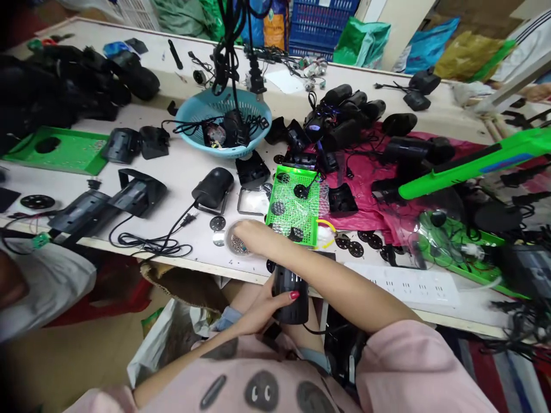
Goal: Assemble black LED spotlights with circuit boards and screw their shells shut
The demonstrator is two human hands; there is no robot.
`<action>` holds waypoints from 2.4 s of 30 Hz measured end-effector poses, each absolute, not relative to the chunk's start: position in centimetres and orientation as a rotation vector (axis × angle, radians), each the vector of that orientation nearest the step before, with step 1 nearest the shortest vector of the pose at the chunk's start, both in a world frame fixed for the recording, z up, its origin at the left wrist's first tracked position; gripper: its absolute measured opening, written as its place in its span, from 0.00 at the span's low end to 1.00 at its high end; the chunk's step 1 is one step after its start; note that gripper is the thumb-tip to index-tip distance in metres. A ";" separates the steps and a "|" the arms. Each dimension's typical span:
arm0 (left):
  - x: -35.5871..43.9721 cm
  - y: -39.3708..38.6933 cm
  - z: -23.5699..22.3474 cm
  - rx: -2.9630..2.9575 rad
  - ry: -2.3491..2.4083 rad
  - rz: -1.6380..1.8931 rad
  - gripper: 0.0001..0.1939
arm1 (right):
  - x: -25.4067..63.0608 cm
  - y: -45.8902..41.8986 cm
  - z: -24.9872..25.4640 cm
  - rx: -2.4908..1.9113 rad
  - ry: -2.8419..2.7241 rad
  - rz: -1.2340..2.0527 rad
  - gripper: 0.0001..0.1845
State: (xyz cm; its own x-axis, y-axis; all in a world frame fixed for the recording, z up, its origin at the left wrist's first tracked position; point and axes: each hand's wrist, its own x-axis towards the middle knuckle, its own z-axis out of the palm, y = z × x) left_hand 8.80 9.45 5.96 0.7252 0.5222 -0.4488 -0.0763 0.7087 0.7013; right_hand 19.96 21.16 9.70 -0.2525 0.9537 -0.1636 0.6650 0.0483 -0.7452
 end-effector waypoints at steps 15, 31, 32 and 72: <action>8.5 10.6 4.9 0.547 0.625 0.263 0.34 | 22.5 18.6 10.8 -1.493 -0.828 1.706 0.18; 8.5 10.8 5.1 0.545 0.638 0.245 0.36 | 23.2 16.8 10.7 -1.263 -0.536 1.797 0.15; 8.6 10.8 5.1 0.549 0.635 0.248 0.36 | 23.1 16.8 10.6 -1.274 -0.545 1.785 0.15; 9.7 13.0 7.7 0.606 0.774 0.401 0.27 | 25.3 6.1 10.3 -1.286 -0.085 1.126 0.16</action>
